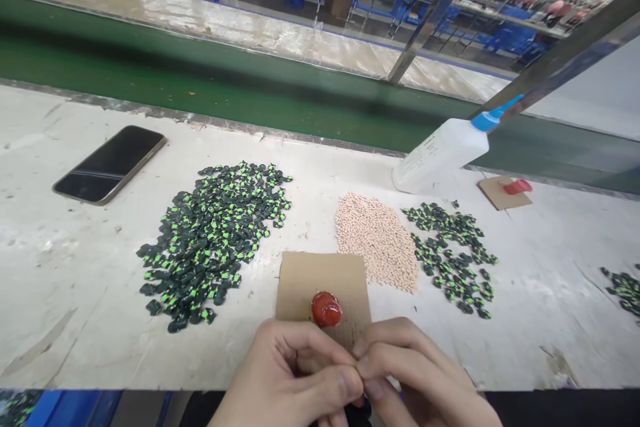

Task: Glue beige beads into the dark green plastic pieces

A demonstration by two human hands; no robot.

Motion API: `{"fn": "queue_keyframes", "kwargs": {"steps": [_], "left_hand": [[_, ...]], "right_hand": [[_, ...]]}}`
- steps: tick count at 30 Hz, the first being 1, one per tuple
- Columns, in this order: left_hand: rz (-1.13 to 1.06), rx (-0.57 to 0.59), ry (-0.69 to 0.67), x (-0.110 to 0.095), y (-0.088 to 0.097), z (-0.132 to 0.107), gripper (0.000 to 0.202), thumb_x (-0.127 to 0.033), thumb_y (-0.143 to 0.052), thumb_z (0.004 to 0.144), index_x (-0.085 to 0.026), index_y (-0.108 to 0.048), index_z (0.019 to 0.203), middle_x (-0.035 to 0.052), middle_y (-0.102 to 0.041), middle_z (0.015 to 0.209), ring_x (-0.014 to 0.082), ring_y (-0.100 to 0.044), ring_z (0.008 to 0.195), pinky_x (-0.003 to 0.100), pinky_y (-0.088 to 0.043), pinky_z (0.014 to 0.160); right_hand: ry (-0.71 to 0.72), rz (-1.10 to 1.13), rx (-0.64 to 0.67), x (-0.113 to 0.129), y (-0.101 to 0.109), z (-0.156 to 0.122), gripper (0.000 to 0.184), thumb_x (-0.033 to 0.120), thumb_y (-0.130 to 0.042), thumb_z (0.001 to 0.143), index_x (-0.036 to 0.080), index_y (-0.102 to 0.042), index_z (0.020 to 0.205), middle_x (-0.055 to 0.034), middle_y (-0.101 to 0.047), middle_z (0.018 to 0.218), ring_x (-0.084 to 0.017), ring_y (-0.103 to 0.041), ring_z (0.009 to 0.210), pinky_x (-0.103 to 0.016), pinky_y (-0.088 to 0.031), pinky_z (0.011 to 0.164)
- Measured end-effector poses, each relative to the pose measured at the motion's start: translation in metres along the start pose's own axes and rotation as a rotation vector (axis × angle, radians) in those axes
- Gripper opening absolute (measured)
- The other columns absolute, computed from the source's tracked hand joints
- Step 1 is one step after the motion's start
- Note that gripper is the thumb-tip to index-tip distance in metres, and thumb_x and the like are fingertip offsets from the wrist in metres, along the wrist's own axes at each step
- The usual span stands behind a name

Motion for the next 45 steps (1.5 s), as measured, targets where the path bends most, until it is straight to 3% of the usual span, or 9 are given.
{"fn": "queue_keyframes", "kwargs": {"steps": [3,6,9,12,20,27,31,38,45], "left_hand": [[0.124,-0.125,-0.099,-0.004,0.009,-0.004,0.037,-0.049,-0.101,0.058,-0.02,-0.083,0.072,-0.004,-0.07,0.051,0.0061,-0.061,0.045,0.016,-0.053,0.052],[0.359,-0.289,-0.391,-0.017,0.024,-0.012,0.008,-0.029,-0.086,0.078,-0.025,-0.086,0.085,-0.001,-0.08,0.067,0.0127,-0.071,0.057,0.019,-0.059,0.06],[0.666,-0.37,-0.649,-0.022,0.032,-0.015,0.016,-0.022,-0.07,0.089,-0.027,-0.084,0.094,0.0012,-0.085,0.09,0.0174,-0.078,0.074,0.021,-0.062,0.065],[0.806,-0.38,-0.728,-0.016,0.037,-0.01,0.019,-0.02,-0.064,0.096,-0.027,-0.079,0.106,0.0007,-0.086,0.1,0.0179,-0.081,0.085,0.02,-0.063,0.073],[0.794,-0.347,-0.732,-0.01,0.038,-0.004,0.016,-0.019,-0.061,0.099,-0.029,-0.073,0.103,-0.005,-0.084,0.094,0.0141,-0.08,0.084,0.017,-0.059,0.073],[0.752,-0.358,-0.672,-0.009,0.038,-0.004,0.016,-0.021,-0.061,0.099,-0.027,-0.075,0.101,-0.0028,-0.084,0.096,0.0167,-0.08,0.086,0.021,-0.06,0.076],[0.724,-0.39,-0.688,-0.011,0.041,-0.006,0.015,-0.021,-0.065,0.096,-0.027,-0.078,0.099,-0.003,-0.084,0.09,0.0175,-0.08,0.083,0.021,-0.062,0.074],[0.493,-0.341,-0.641,-0.019,0.026,-0.014,0.017,-0.02,-0.075,0.084,-0.031,-0.086,0.091,-0.0013,-0.084,0.091,0.0172,-0.079,0.077,0.019,-0.064,0.066],[0.114,-0.22,-0.285,-0.001,0.0,-0.005,0.006,-0.022,-0.085,0.075,-0.026,-0.082,0.078,-0.0026,-0.082,0.072,0.0171,-0.078,0.071,0.023,-0.064,0.071]], "right_hand": [[-0.09,-0.003,-0.067,-0.012,0.002,-0.009,0.018,0.008,-0.063,0.097,0.025,-0.067,0.094,-0.0017,-0.069,0.087,-0.015,-0.072,0.076,-0.02,-0.064,0.068],[-0.22,-0.011,-0.207,-0.028,0.003,-0.021,0.018,0.011,-0.06,0.1,0.026,-0.069,0.093,-0.0038,-0.068,0.088,-0.017,-0.069,0.082,-0.024,-0.063,0.071],[-0.305,-0.023,-0.294,-0.041,-0.003,-0.031,0.018,0.014,-0.062,0.1,0.026,-0.072,0.093,-0.0047,-0.068,0.09,-0.019,-0.068,0.087,-0.028,-0.059,0.076],[-0.323,-0.017,-0.298,-0.047,-0.012,-0.035,0.017,0.016,-0.061,0.101,0.026,-0.072,0.094,-0.0056,-0.069,0.093,-0.021,-0.069,0.092,-0.032,-0.057,0.079],[-0.316,-0.045,-0.274,-0.046,-0.014,-0.033,0.018,0.013,-0.063,0.1,0.027,-0.074,0.095,-0.0063,-0.072,0.096,-0.022,-0.07,0.093,-0.032,-0.058,0.081],[-0.207,-0.152,-0.15,-0.045,-0.012,-0.028,0.022,0.005,-0.063,0.095,0.024,-0.072,0.099,-0.0063,-0.073,0.096,-0.021,-0.074,0.09,-0.03,-0.062,0.077],[-0.239,-0.136,-0.187,-0.043,-0.01,-0.027,0.019,0.008,-0.063,0.097,0.025,-0.073,0.097,-0.0062,-0.073,0.094,-0.021,-0.073,0.09,-0.031,-0.061,0.077],[-0.493,0.297,-0.256,-0.044,-0.001,-0.03,0.01,0.027,-0.07,0.099,0.027,-0.075,0.091,-0.0005,-0.066,0.078,-0.014,-0.065,0.066,-0.023,-0.058,0.06],[-0.563,0.63,-0.202,-0.039,-0.007,-0.032,0.006,0.03,-0.074,0.097,0.032,-0.079,0.094,-0.0024,-0.078,0.096,-0.015,-0.075,0.087,-0.022,-0.064,0.079]]}}
Point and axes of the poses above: each hand's wrist, its own z-axis towards the middle knuckle, its own y-axis out of the back of the hand, x = y × z, the point moved 6 cm from there along z, towards the middle knuckle
